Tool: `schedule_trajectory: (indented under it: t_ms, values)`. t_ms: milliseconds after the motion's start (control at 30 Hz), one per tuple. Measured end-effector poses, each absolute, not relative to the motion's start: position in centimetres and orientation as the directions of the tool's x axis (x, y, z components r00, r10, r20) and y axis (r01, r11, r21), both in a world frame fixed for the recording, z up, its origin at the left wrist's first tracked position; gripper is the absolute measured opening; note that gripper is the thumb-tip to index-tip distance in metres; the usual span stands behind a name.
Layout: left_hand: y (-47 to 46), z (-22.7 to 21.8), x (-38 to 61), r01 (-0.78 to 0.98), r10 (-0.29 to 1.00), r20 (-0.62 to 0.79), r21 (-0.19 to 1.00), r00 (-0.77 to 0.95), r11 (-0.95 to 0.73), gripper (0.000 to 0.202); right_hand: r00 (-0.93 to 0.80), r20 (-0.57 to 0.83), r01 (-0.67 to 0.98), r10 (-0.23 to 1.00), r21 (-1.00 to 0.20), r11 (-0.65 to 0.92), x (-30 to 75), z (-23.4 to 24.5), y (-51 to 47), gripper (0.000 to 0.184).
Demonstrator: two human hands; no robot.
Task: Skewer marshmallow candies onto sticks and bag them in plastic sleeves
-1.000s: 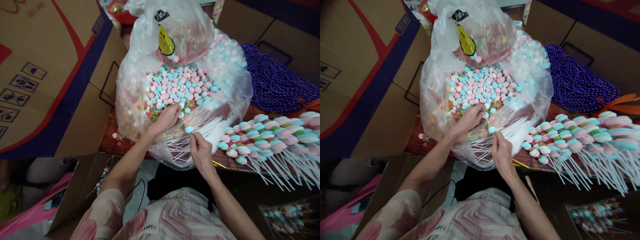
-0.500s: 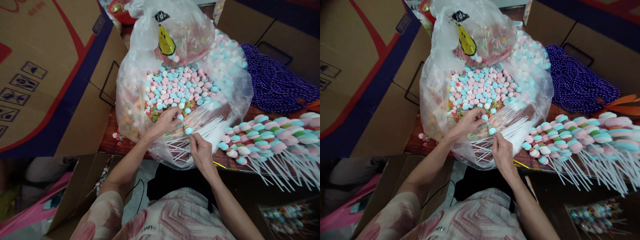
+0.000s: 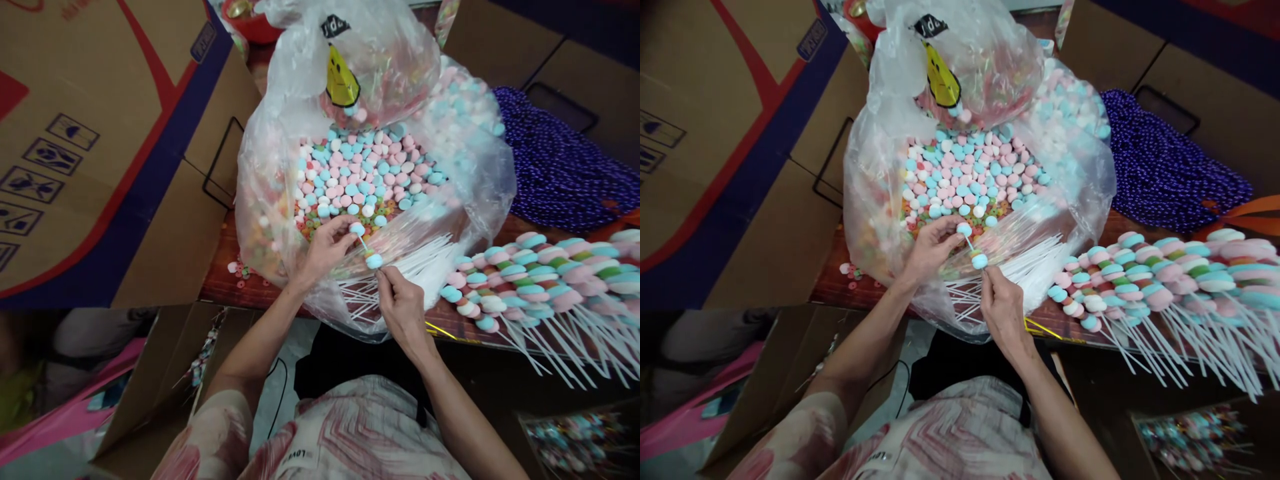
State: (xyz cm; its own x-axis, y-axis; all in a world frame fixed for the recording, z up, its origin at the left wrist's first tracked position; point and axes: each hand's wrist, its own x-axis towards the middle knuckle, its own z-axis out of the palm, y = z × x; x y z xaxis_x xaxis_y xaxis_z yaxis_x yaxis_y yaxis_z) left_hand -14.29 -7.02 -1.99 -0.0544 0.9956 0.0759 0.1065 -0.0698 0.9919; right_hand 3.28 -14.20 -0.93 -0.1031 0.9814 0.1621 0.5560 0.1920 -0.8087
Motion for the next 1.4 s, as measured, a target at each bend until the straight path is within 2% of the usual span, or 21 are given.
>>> schedule_trajectory:
  t_ms: [267, 433, 633, 833, 1067, 1167, 1267, 1333, 1400]
  values:
    - [-8.1, -2.0, -14.0, 0.349, 0.979, 0.192, 0.924, -0.070, -0.157, 0.025, -0.105, 0.069, 0.549, 0.992, -0.828, 0.116, 2.6, -0.2, -13.6, 0.025]
    - [-8.6, -2.1, -14.0, 0.427, 0.964, 0.253, 0.883, -0.084, -0.195, 0.025, -0.064, 0.067, 0.524, 0.996, -0.847, 0.091, 1.5, -0.5, -13.3, 0.026]
    - [-10.1, -1.7, -14.5, 0.606, 0.926, 0.377, 0.743, -0.026, -0.286, 0.027, -0.063, 0.041, 0.462, 0.997, -0.884, 0.065, 1.0, -1.2, -13.5, 0.029]
    - [-11.7, -2.1, -14.1, 0.663, 0.930, 0.366, 0.708, -0.047, -0.245, 0.027, -0.079, 0.058, 0.461, 0.995, -0.883, 0.088, 0.8, -1.0, -14.0, 0.028]
    - [-12.8, -1.3, -13.9, 0.618, 0.929, 0.362, 0.714, 0.076, -0.328, 0.038, -0.080, 0.072, 0.450, 0.994, -0.887, 0.100, -0.3, -1.7, -13.8, 0.025]
    - [-12.4, -1.0, -14.4, 0.586, 0.942, 0.311, 0.743, 0.126, -0.324, 0.038, -0.062, 0.067, 0.435, 0.996, -0.896, 0.087, -0.2, -1.9, -13.5, 0.026]
    - [-11.3, -0.6, -15.3, 0.549, 0.952, 0.293, 0.784, 0.085, -0.290, 0.033, -0.050, 0.080, 0.453, 0.996, -0.887, 0.094, 0.6, -1.8, -13.2, 0.028]
    - [-10.2, -0.3, -15.9, 0.592, 0.951, 0.307, 0.764, 0.016, -0.257, 0.032, -0.051, 0.090, 0.474, 0.995, -0.875, 0.104, 1.3, -1.7, -13.1, 0.029]
    - [-8.8, 0.1, -16.5, 0.702, 0.952, 0.306, 0.676, 0.008, -0.223, 0.032, -0.051, 0.090, 0.490, 0.995, -0.866, 0.103, 1.9, -1.6, -13.0, 0.030]
